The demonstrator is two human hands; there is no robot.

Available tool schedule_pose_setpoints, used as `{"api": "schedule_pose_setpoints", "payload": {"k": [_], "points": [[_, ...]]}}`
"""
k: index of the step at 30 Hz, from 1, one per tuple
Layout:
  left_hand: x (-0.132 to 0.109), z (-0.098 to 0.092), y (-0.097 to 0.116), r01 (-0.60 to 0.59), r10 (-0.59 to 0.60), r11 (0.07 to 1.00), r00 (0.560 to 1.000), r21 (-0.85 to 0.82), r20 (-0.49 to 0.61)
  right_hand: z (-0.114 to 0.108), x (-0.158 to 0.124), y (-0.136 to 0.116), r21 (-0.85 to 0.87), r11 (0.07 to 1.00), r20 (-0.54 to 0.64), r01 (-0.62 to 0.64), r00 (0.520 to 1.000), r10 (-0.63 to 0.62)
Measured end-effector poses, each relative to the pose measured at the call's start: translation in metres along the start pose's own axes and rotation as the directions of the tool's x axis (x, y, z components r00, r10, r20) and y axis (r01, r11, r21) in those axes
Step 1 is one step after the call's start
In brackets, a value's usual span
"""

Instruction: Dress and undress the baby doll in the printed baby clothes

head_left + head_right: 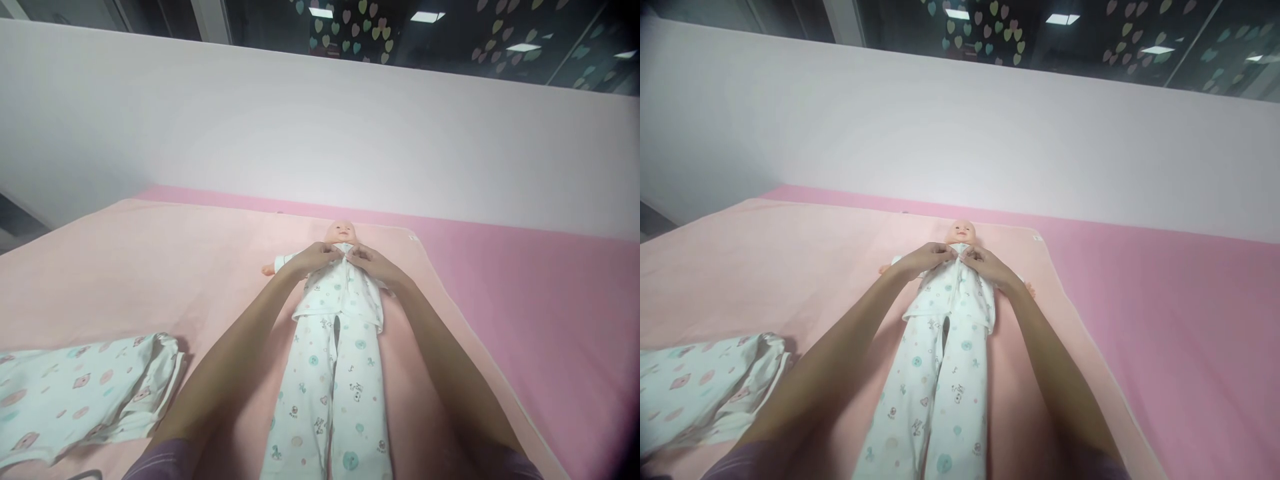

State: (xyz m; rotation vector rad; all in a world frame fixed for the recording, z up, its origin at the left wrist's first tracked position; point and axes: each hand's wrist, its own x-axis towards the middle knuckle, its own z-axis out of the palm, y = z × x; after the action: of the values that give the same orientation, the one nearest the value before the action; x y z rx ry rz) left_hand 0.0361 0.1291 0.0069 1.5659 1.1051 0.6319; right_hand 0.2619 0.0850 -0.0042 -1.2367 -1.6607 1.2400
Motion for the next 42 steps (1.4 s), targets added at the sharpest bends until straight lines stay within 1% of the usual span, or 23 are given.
{"api": "schedule_pose_setpoints", "payload": {"k": [3,6,8,10,11,12,14,15,16,18,20,21,22,23,25,28,30,32,35,39,42], "points": [[0.002,0.000,-0.003,-0.013,0.013,1.000,0.998,-0.001,0.061,0.000,0.002,0.003,0.020,1.000,-0.011,-0.021,1.000,0.021],[0.004,0.000,-0.005,-0.025,0.024,1.000,0.998,0.012,0.062,0.001,0.002,0.002,-0.025,1.000,-0.045,0.003,0.999,-0.004],[0.004,0.001,-0.005,-0.040,0.039,0.999,0.998,0.026,0.047,0.006,0.000,-0.002,-0.117,0.993,-0.097,0.020,0.995,-0.031],[0.003,0.003,-0.004,-0.052,0.051,0.998,0.998,0.045,0.028,0.014,-0.003,-0.009,-0.288,0.958,-0.184,0.016,0.980,-0.072],[0.001,0.004,-0.003,-0.054,0.054,0.997,0.998,0.054,0.016,0.019,-0.006,-0.013,-0.399,0.917,-0.232,0.010,0.966,-0.111],[0.000,0.005,-0.002,-0.054,0.054,0.997,0.999,0.061,0.007,0.026,-0.008,-0.017,-0.515,0.857,-0.276,-0.005,0.948,-0.160],[-0.004,0.006,0.002,-0.049,0.049,0.997,0.999,0.065,-0.004,0.039,-0.013,-0.024,-0.704,0.707,-0.326,-0.062,0.913,-0.244],[-0.005,0.007,0.004,-0.045,0.045,0.997,0.999,0.063,-0.007,0.046,-0.015,-0.027,-0.766,0.635,-0.332,-0.094,0.905,-0.267],[-0.007,0.007,0.006,-0.039,0.040,0.997,0.999,0.061,-0.007,0.053,-0.017,-0.028,-0.810,0.573,-0.333,-0.125,0.902,-0.274],[-0.009,0.007,0.009,-0.032,0.032,0.997,0.999,0.067,-0.004,0.064,-0.020,-0.030,-0.862,0.478,-0.327,-0.171,0.907,-0.266],[-0.012,0.006,0.011,-0.033,0.033,0.996,0.999,0.078,-0.001,0.072,-0.024,-0.030,-0.892,0.414,-0.303,-0.178,0.917,-0.258],[-0.013,0.005,0.012,-0.034,0.034,0.996,0.999,0.083,0.001,0.073,-0.026,-0.030,-0.898,0.404,-0.294,-0.174,0.920,-0.258],[-0.014,0.005,0.012,-0.035,0.035,0.995,0.999,0.089,0.003,0.072,-0.027,-0.031,-0.895,0.414,-0.291,-0.166,0.921,-0.259],[-0.015,0.005,0.012,-0.037,0.037,0.995,0.999,0.097,0.003,0.068,-0.028,-0.031,-0.881,0.449,-0.289,-0.150,0.921,-0.260],[-0.014,0.004,0.012,-0.048,0.049,0.992,0.999,0.118,-0.004,0.055,-0.025,-0.032,-0.810,0.575,-0.304,-0.117,0.921,-0.242],[-0.004,0.005,0.010,-0.078,0.094,0.983,0.991,0.164,-0.091,0.029,-0.008,-0.030,-0.618,0.777,-0.348,-0.117,0.928,-0.136],[0.008,0.006,0.007,-0.083,0.119,0.975,0.979,0.206,-0.166,0.014,0.010,-0.026,-0.498,0.852,-0.365,-0.159,0.930,-0.040],[0.021,0.008,0.004,-0.073,0.123,0.968,0.972,0.241,-0.202,0.007,0.027,-0.019,-0.430,0.883,-0.352,-0.191,0.936,0.031],[0.035,0.012,-0.001,-0.053,0.108,0.968,0.971,0.245,-0.216,0.005,0.045,-0.007,-0.397,0.898,-0.332,-0.191,0.942,0.053],[0.041,0.016,-0.006,-0.051,0.101,0.975,0.968,0.218,-0.229,0.003,0.050,0.002,-0.329,0.922,-0.324,-0.203,0.942,0.092],[0.042,0.016,-0.007,-0.073,0.112,0.981,0.971,0.181,-0.211,-0.002,0.050,0.005,-0.265,0.943,-0.316,-0.202,0.942,0.112]]}}
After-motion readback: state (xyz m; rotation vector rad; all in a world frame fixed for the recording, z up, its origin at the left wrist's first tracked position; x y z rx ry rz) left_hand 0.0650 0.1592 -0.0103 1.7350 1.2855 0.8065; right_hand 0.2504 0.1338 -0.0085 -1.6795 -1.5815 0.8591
